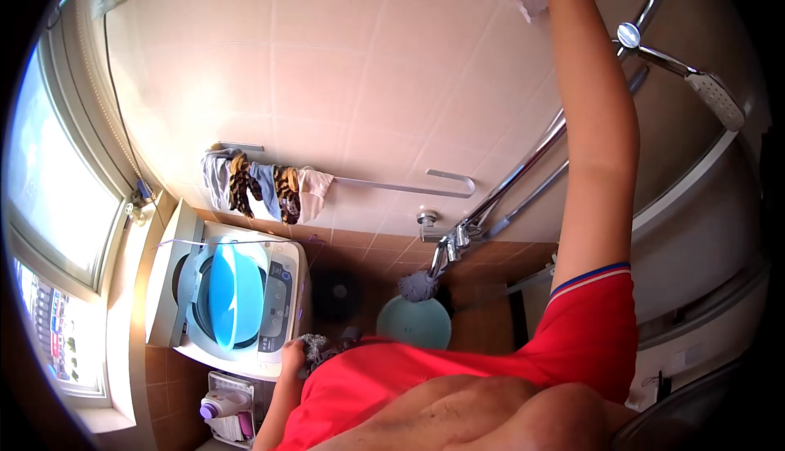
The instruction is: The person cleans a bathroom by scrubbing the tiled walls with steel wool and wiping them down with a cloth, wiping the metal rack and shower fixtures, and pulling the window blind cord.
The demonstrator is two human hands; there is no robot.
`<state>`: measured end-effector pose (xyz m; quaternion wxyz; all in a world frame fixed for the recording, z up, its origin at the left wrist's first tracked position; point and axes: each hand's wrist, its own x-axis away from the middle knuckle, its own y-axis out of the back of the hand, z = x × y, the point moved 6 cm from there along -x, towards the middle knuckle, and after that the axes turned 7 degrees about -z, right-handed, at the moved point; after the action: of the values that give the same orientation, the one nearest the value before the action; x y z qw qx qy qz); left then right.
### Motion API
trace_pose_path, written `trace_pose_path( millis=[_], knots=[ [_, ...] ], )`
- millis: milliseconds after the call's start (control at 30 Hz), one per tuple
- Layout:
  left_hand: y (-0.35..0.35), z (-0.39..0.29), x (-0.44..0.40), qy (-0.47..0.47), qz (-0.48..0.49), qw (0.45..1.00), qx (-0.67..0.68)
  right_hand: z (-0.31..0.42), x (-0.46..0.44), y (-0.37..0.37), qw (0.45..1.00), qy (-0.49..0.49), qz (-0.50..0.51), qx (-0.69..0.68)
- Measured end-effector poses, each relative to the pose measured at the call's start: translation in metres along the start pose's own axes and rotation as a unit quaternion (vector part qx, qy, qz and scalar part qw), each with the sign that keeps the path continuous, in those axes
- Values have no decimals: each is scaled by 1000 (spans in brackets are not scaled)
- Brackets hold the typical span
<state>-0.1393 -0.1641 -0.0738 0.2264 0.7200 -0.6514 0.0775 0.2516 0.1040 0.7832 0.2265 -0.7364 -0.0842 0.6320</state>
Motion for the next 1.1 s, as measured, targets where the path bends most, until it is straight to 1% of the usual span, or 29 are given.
trace_pose_path(
  millis=[33,67,100,133,167,200,233,267,300,333,400,433,500,533,567,633,700,767,833,867,933,967,1000,1100],
  knots=[
    [4,14,2,-15,-11,999,-34,5,-1,-7,999,-26,10,25],
    [9,23,5,-30,-22,997,-68,38,2,18,999,-31,10,18],
    [8,32,7,-27,-30,997,-66,52,12,-1,999,8,20,33],
    [3,39,3,-120,-14,977,-177,73,16,-6,995,4,99,32],
    [-4,46,-4,-206,2,935,-288,101,24,2,984,1,178,31],
    [-5,48,-8,-149,-6,968,-203,126,35,13,965,2,259,32],
    [-5,36,-3,-65,-18,989,-130,131,43,16,969,-15,233,-82],
    [-3,4,7,17,-31,998,-53,137,52,18,958,-27,210,-195],
    [0,-16,10,94,-44,994,28,137,53,18,986,39,117,-113],
    [-1,-23,8,101,-17,995,-3,138,57,18,996,87,13,-16],
    [-4,-27,3,99,-14,994,39,145,60,45,989,127,59,-36],
    [-7,-30,3,98,-8,993,58,146,67,59,983,137,99,-67],
    [-3,-50,15,110,-23,993,37,150,86,75,959,137,195,-152],
    [0,-56,20,117,-31,992,24,158,97,81,961,193,114,-164],
    [-1,-48,17,115,-27,993,23,166,113,79,950,217,181,-133],
    [-5,-24,8,113,-22,993,21,180,118,92,944,214,191,-160],
    [0,-29,11,114,-18,992,48,186,115,88,950,217,142,-175],
    [5,-18,17,131,-27,988,74,191,108,77,942,207,155,-214],
    [10,3,7,150,-46,983,91,197,109,53,920,146,55,-358],
    [14,10,5,134,-56,983,114,202,102,50,917,135,6,-375],
    [27,10,12,159,-69,974,147,223,83,64,956,166,52,-237],
    [33,12,17,174,-79,968,163,234,79,67,966,178,77,-169],
    [35,14,18,177,-84,966,170,242,83,59,960,182,55,-207],
    [37,28,21,195,-95,961,173,268,82,57,958,192,69,-200]
  ],
)
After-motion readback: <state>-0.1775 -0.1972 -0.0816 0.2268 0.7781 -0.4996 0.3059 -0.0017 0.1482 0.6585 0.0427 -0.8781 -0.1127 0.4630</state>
